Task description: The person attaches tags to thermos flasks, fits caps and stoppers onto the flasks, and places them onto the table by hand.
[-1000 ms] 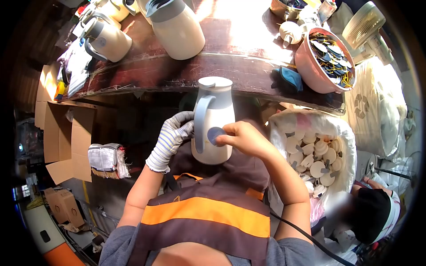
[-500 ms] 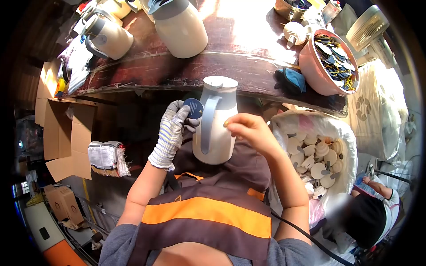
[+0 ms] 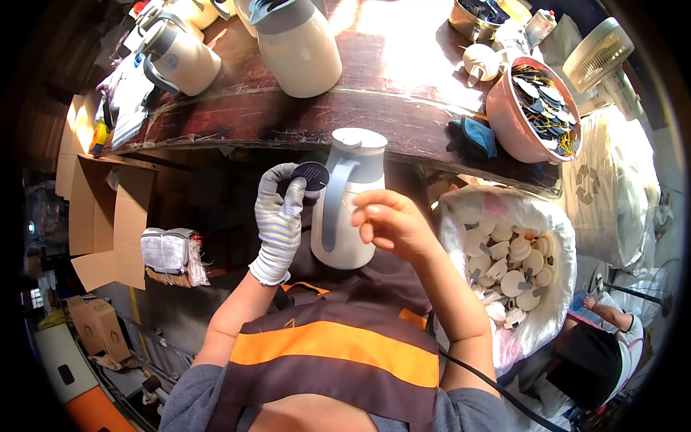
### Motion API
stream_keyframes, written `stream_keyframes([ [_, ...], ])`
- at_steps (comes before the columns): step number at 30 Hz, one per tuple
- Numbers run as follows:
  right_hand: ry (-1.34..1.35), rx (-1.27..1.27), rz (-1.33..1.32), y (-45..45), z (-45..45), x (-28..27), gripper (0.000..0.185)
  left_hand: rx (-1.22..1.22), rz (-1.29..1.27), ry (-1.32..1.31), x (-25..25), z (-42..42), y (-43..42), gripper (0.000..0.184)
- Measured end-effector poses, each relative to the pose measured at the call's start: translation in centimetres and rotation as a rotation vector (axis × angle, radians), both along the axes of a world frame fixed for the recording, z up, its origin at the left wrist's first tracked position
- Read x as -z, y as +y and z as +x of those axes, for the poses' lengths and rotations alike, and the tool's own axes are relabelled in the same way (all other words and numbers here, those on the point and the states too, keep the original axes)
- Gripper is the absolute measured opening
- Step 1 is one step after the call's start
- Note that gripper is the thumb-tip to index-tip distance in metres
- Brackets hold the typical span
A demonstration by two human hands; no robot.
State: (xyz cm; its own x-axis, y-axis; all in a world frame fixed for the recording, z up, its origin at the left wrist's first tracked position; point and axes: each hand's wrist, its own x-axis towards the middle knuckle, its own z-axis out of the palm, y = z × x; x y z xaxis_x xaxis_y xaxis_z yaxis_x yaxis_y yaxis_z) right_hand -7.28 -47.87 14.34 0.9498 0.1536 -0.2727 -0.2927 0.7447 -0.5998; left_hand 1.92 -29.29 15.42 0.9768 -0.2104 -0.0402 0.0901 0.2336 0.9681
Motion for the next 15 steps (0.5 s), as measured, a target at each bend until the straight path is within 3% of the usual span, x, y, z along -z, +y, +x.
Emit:
stream_keyframes([
  [1, 0.063, -0.039, -0.103, 0.2, 0.2, -1.3, 0.035, -0.001, 0.000, 0.002, -0.4, 0.1, 0.3, 0.016],
  [3, -0.022, 0.036, -0.167, 0.7, 1.0, -2.6, 0.041, 0.107, 0.481, -0.849, -1.4, 0.4, 1.2, 0.020],
  [5, -0.026, -0.066, -0.316, 0.6, 1.6, -4.6, 0.045, 0.213, 0.520, -1.036, -2.8, -0.1, 1.1, 0.035],
  [7, -0.178, -0.042, -0.476, 1.5, 2.1, -4.7, 0.041, 0.282, 0.549, -1.062, -2.8, -0.2, 1.2, 0.037],
  [9, -0.142, -0.056, -0.538, 1.6, 1.9, -4.5, 0.035, 0.227, 0.407, -0.583, -1.4, -1.1, 1.2, 0.041],
  [10, -0.194, -0.033, -0.844, 1.8, 1.9, -5.3, 0.032, 0.209, 0.295, -0.381, -0.9, -1.2, 0.7, 0.047],
  [11, -0.244, -0.010, -1.148, 2.1, 1.9, -5.7, 0.029, 0.271, -0.148, -0.071, -0.5, -1.6, -0.4, 0.051],
  [13, -0.368, 0.124, -1.223, 2.8, 2.2, -4.8, 0.022, 0.524, -0.270, 0.244, -0.7, -1.3, -0.1, 0.057],
  [15, -0.570, 0.326, -1.561, 1.8, 2.9, -4.4, 0.019, 0.461, -0.172, 0.287, -0.4, -1.4, -0.1, 0.063],
])
